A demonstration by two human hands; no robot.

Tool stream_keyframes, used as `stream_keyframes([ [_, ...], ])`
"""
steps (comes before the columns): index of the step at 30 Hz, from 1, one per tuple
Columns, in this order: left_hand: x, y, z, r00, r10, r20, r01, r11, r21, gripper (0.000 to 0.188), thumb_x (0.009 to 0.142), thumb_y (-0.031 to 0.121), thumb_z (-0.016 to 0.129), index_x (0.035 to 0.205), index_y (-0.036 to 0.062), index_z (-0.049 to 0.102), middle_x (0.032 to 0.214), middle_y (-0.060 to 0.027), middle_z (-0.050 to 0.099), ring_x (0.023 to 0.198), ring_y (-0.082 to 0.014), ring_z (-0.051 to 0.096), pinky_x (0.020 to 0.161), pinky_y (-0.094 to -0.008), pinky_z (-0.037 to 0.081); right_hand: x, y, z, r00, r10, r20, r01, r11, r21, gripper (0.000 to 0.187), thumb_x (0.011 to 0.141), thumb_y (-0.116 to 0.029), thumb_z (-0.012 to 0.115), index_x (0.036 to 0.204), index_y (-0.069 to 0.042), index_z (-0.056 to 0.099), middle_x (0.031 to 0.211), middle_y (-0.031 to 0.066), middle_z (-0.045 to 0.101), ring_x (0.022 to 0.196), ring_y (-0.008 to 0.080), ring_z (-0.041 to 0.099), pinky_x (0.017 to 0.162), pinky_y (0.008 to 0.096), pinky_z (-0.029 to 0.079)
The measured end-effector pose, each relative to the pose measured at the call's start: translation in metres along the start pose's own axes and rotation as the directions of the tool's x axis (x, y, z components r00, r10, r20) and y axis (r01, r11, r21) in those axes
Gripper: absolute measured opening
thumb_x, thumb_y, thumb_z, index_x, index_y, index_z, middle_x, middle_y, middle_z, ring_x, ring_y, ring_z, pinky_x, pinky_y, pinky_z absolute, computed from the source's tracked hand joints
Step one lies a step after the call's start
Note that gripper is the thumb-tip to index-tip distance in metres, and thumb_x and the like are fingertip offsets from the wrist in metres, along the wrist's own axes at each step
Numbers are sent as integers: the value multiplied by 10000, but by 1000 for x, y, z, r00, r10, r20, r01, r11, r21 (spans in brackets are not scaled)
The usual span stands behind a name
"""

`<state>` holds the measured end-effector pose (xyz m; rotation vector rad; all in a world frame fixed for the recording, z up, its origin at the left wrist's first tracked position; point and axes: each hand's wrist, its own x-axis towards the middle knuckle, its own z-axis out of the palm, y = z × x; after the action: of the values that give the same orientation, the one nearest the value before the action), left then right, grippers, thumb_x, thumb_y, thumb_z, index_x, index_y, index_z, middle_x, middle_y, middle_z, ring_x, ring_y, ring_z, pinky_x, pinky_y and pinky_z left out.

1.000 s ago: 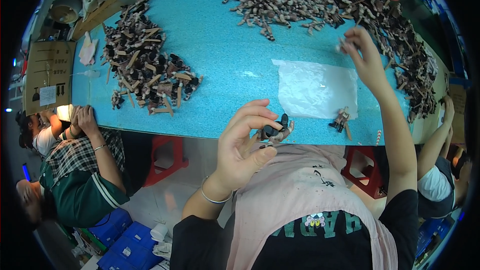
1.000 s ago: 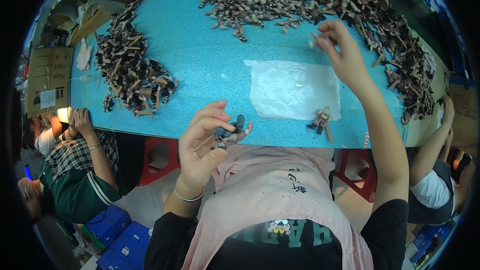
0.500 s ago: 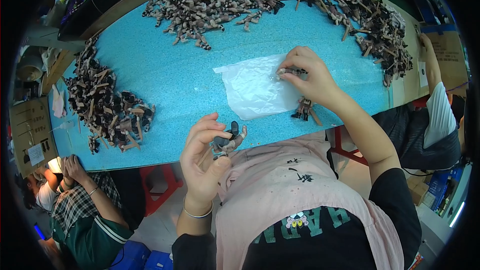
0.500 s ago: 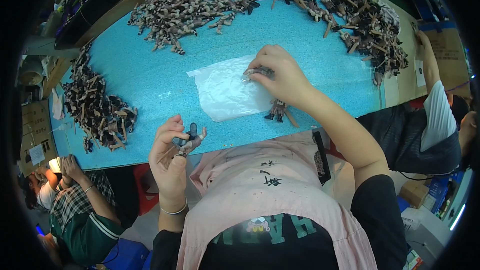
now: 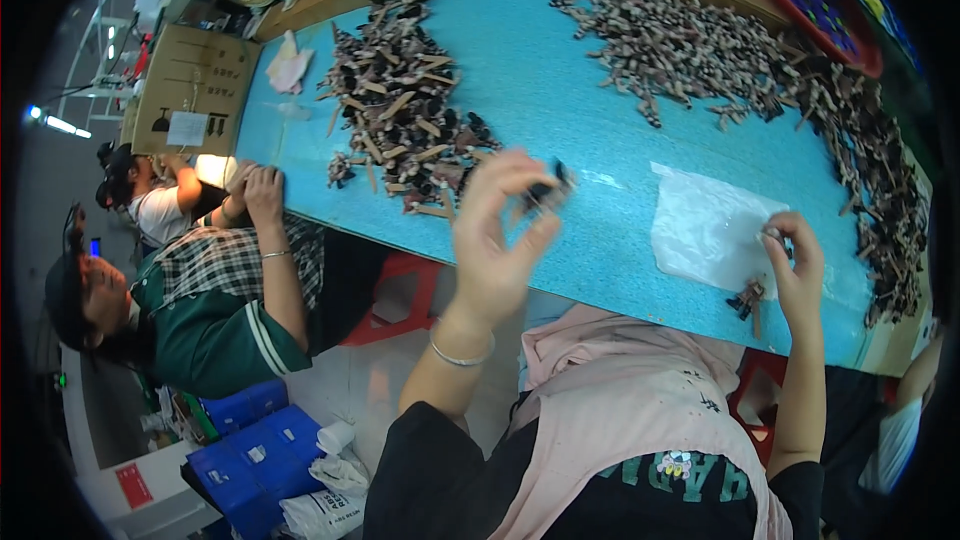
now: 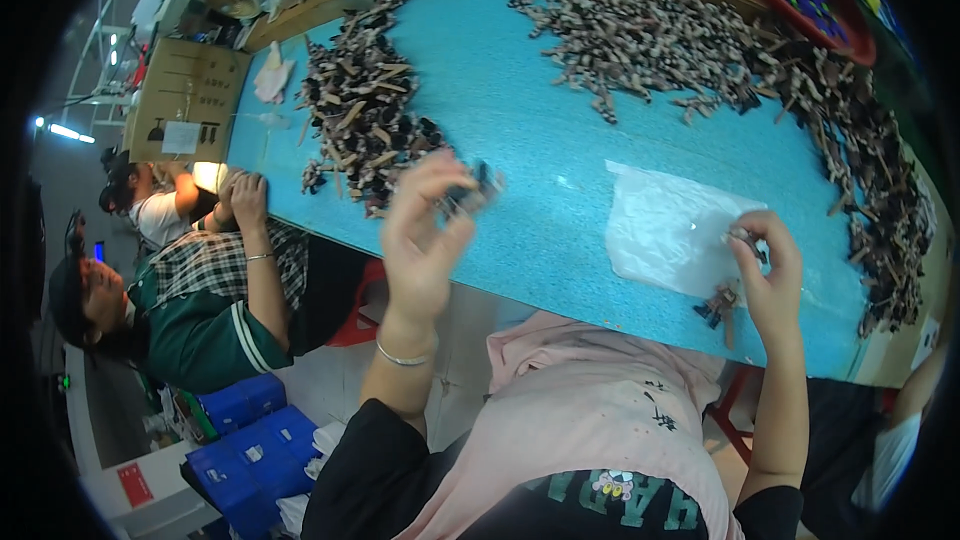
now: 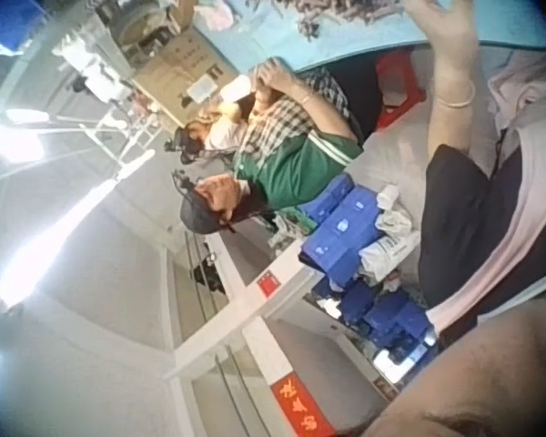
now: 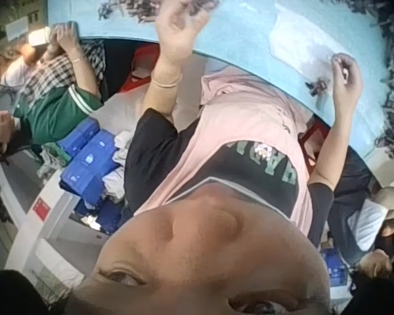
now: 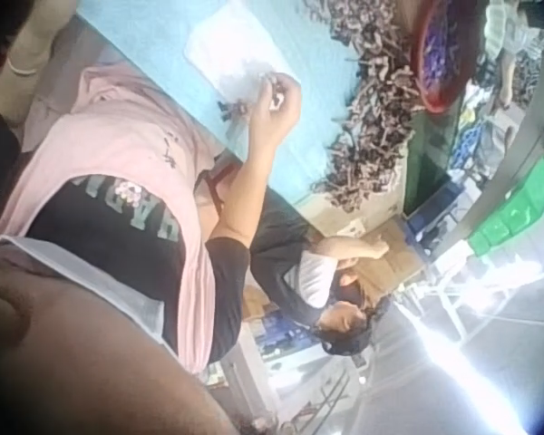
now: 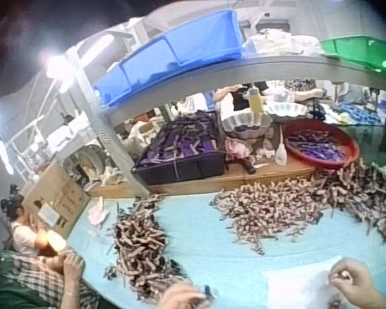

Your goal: The person applies adhesive to figurine parts using a squeeze bottle, assembles the toy figurines by joining components together by hand, and lines up the assembled figurines on the table.

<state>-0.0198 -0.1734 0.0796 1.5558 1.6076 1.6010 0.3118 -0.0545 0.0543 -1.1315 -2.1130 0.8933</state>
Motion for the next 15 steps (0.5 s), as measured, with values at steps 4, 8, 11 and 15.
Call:
stream_keyframes([
  [4, 50, -30, -53, 956, 222, -192, -143, 923, 358, 197, 798, 105, 678, 970, 19, 637, 1051, -106, 606, 1029, -272, 552, 889, -370, 431, -17, -1, -1, 971, 238, 10, -224, 900, 373, 106, 911, -27, 531, 1010, 1, 555, 832, 27, 562, 752, 89, 546, 702, 221, 439],
  [8, 98, -61, -108, 926, 175, -335, 29, 851, 524, 243, 801, 152, 699, 986, 9, 636, 992, -112, 608, 930, -236, 564, 818, -328, 441, -27, -10, -1, 938, 342, 63, -333, 832, 444, 162, 922, -25, 518, 1074, 7, 568, 817, 17, 552, 723, 69, 519, 657, 206, 441],
  [11, 136, -108, -145, 911, 271, -312, 72, 641, 764, 317, 812, 215, 704, 1036, 0, 641, 990, -132, 625, 949, -248, 574, 845, -338, 443, -32, -13, -3, 929, 358, 91, -359, 820, 446, 182, 931, -33, 513, 1099, 11, 569, 813, 8, 543, 708, 59, 497, 644, 203, 442],
  [15, 149, -107, -140, 969, 110, -221, 114, 593, 797, 385, 842, 231, 682, 1115, -33, 621, 1052, -175, 624, 1028, -272, 580, 906, -359, 445, -30, -14, -5, 937, 338, 90, -338, 809, 480, 211, 962, -93, 487, 1124, 9, 576, 809, -2, 535, 712, 58, 489, 659, 200, 442],
])
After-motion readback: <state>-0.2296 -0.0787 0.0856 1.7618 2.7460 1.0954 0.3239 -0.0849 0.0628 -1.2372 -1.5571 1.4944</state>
